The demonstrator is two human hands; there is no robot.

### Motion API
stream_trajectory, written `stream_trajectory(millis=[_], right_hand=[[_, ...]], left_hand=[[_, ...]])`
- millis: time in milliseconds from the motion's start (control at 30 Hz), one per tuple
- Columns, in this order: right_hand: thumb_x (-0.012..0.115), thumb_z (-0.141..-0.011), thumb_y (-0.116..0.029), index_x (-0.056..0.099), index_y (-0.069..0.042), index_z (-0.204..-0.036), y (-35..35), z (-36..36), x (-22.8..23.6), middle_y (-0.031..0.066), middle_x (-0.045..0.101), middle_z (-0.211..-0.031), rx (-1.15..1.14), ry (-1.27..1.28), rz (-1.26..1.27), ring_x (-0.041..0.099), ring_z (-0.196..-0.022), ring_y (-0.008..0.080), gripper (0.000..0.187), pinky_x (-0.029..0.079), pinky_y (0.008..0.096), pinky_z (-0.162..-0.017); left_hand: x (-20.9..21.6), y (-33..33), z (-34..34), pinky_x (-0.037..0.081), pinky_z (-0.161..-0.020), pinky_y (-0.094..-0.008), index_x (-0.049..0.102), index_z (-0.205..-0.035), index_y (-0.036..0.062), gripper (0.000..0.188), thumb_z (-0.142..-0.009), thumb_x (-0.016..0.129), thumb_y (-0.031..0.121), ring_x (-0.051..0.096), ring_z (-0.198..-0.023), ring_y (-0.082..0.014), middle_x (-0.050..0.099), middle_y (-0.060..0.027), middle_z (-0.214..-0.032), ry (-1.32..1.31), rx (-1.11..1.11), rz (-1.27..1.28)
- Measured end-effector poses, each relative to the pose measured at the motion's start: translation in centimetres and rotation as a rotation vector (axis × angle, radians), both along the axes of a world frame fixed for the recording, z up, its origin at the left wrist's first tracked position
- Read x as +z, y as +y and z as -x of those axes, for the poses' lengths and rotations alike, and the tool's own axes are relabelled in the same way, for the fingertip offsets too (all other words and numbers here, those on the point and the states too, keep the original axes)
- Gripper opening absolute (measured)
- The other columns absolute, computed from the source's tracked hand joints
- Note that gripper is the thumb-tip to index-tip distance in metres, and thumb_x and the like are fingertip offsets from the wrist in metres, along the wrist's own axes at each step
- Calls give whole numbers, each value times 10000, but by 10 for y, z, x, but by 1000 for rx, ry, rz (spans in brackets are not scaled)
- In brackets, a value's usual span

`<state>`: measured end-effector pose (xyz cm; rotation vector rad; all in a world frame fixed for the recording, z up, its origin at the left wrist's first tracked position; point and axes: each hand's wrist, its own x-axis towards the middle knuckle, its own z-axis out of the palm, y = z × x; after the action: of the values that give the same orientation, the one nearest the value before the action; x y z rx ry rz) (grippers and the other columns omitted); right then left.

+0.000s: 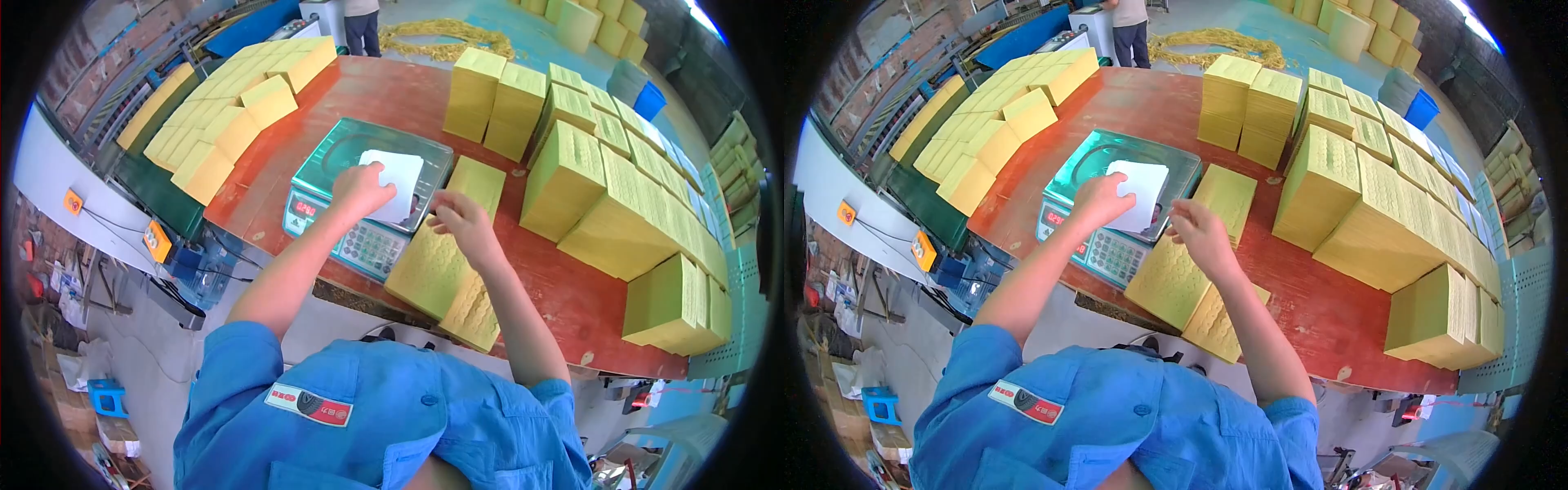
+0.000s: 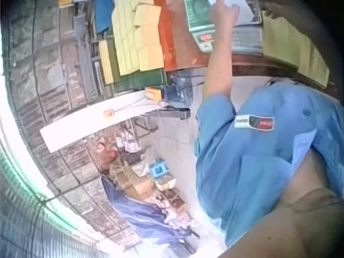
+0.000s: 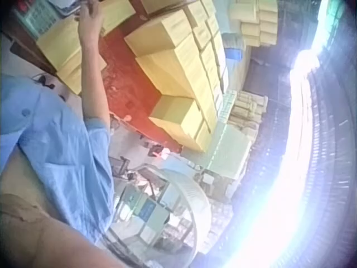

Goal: The recorder weighs stacks of yellow paper, inserts separator sheets, and uses a banding machine to secure the stacks.

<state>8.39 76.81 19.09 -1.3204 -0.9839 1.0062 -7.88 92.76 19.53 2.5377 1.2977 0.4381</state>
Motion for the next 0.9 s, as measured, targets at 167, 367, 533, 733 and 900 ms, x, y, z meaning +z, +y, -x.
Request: stream_trajectory(millis=[167,367,533,733,900], right_hand=[[573,-923,-144,583,54,-1211,40,-1,-26,109,671,-916,-116,-212,118,667,-725,142,349,521,267,-596],[590,-913,-119,593,47,-1195,41,5,-35,100,668,-907,-139,-160,83,656,-704,133,328,512,250,-588],[565,-930,-120,575,56,-1212,40,10,-36,99,666,-959,-160,-117,95,649,-724,133,332,506,246,-597],[561,-928,-112,591,48,-1197,45,12,-29,91,664,-915,-161,-85,65,645,-713,127,315,502,248,-584],[513,-938,-94,558,64,-1234,70,17,-16,124,654,-1065,-87,-65,81,661,-792,179,338,519,260,-662]], left_hand=[[-7,-6,2,451,-962,-467,634,-1193,51,600,-776,674,480,538,-1186,-389,583,-257,-1230,13,-90,-184],[-34,-13,-12,272,-1076,-606,551,-1309,72,701,-771,702,494,315,-1358,-484,366,-303,-1444,-62,-137,-231],[-51,-4,-12,240,-1069,-655,553,-1288,62,655,-774,696,442,313,-1350,-510,368,-314,-1437,-85,-147,-191],[-58,12,-10,282,-1060,-608,615,-1166,30,481,-798,658,336,381,-1318,-477,476,-301,-1346,-401,-147,-131],[-49,13,-1,443,-857,-476,632,-845,-18,188,-824,596,165,642,-962,-348,664,-221,-877,-718,-134,55]])
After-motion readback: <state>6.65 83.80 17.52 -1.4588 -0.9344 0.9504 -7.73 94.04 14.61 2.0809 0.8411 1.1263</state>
